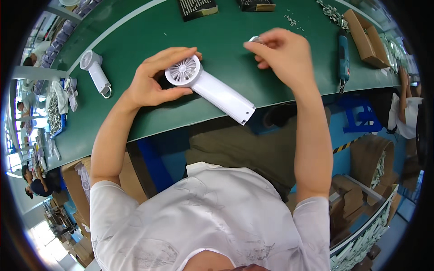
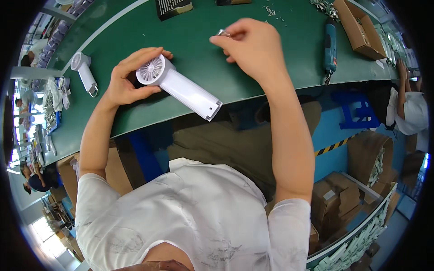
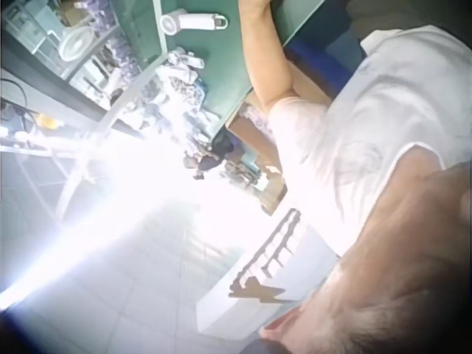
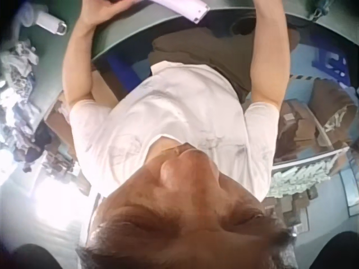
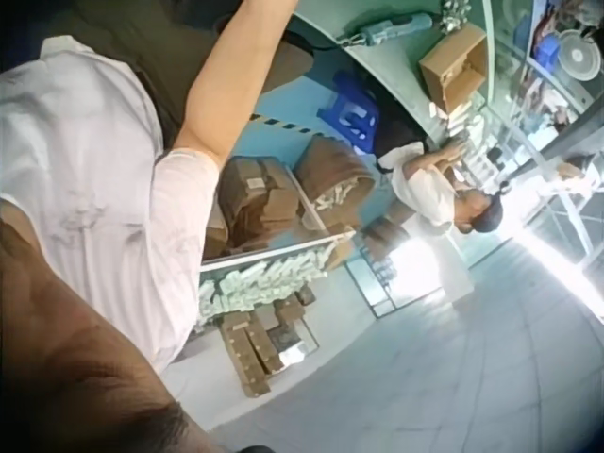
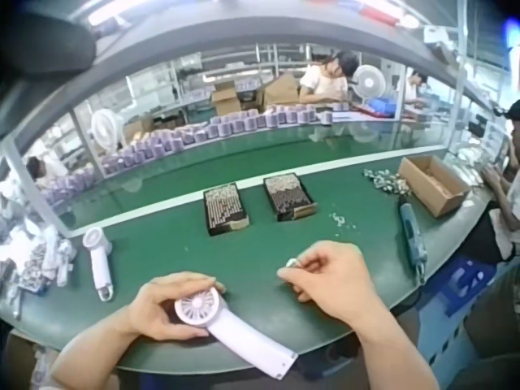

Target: Assembling the components of a small portable handheld fan on a factory assembly line.

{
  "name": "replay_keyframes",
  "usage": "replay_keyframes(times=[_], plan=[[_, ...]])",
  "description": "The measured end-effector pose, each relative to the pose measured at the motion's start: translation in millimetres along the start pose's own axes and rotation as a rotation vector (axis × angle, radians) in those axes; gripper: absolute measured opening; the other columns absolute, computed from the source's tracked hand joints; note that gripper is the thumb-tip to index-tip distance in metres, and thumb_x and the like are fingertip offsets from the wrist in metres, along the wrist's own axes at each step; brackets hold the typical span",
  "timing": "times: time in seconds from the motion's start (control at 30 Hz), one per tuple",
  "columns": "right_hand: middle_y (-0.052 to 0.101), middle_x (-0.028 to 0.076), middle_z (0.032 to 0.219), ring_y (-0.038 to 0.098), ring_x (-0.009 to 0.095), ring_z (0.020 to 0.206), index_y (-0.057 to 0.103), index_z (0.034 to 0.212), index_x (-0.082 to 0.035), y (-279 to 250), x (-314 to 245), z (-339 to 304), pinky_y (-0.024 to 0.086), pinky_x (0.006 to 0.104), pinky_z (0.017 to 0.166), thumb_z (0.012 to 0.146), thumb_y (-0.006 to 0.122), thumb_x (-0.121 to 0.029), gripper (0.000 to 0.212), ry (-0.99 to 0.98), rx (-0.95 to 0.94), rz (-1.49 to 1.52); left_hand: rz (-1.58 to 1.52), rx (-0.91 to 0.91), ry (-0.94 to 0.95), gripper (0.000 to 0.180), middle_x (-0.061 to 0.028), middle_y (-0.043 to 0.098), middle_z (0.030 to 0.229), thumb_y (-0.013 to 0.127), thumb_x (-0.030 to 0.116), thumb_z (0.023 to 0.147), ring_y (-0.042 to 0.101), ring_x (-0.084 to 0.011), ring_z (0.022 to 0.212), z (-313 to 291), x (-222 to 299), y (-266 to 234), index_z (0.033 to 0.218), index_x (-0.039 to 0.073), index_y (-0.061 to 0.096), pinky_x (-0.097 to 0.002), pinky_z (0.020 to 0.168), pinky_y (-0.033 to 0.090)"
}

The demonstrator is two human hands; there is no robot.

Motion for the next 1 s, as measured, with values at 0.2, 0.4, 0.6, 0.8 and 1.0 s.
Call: replay_keyframes(times=[0.2, 0.4, 0.6, 0.8, 1.0], plan=[[0.075, 0.012, 0.092, 0.073, 0.015, 0.079, 0.076, 0.119, 0.007, -29, 34, -125, 0.060, 0.0260, 0.069, 0.097, 0.077, -0.006, 0.026, 0.222, 0.097, 0.451, 0.001, -0.016, 0.020, 0.080, -0.0222, 0.068, 0.136, 0.090, 0.012, 0.078, 0.065, -0.0330, 0.127, 1, 0, 1, 0.150, -0.003, 0.058, -0.0432, 0.112, 0.047], [0.075, 0.012, 0.102, 0.072, 0.014, 0.082, 0.075, 0.123, 0.007, 5, 39, -161, 0.060, 0.0246, 0.066, 0.101, 0.070, -0.003, 0.024, 0.281, -0.007, 0.649, -0.147, -0.020, -0.011, 0.079, -0.0209, 0.067, 0.138, 0.088, 0.002, 0.078, 0.063, -0.0298, 0.131, 0, -5, 5, 0.150, -0.004, 0.057, -0.0407, 0.113, 0.048], [0.078, 0.014, 0.094, 0.073, 0.013, 0.073, 0.074, 0.120, 0.009, 15, 42, -157, 0.059, 0.0240, 0.060, 0.096, 0.076, -0.004, 0.026, 0.289, -0.006, 0.734, -0.146, -0.004, -0.023, 0.079, -0.0224, 0.065, 0.141, 0.086, 0.000, 0.078, 0.064, -0.0312, 0.130, 2, -6, 6, 0.151, -0.004, 0.056, -0.0414, 0.113, 0.050], [0.078, 0.014, 0.093, 0.073, 0.015, 0.073, 0.074, 0.119, 0.009, 16, 42, -156, 0.061, 0.0251, 0.059, 0.096, 0.077, -0.003, 0.027, 0.307, -0.021, 0.764, -0.135, -0.001, -0.016, 0.079, -0.0225, 0.065, 0.141, 0.085, -0.001, 0.078, 0.064, -0.0314, 0.131, 1, -4, 5, 0.151, -0.004, 0.056, -0.0416, 0.113, 0.050], [0.078, 0.018, 0.095, 0.073, 0.018, 0.071, 0.074, 0.119, 0.010, 16, 39, -155, 0.061, 0.0276, 0.057, 0.094, 0.077, -0.002, 0.028, 0.302, 0.012, 0.751, -0.135, 0.000, -0.008, 0.078, -0.0222, 0.065, 0.140, 0.084, -0.002, 0.078, 0.064, -0.0312, 0.130, 2, -2, 6, 0.151, -0.004, 0.056, -0.0413, 0.112, 0.051]])
Point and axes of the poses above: each hand's wrist, its own z-axis towards the middle knuckle, its own y-axis out of the palm, x = y × z, the point moved 9 cm from there along z, towards the middle knuckle
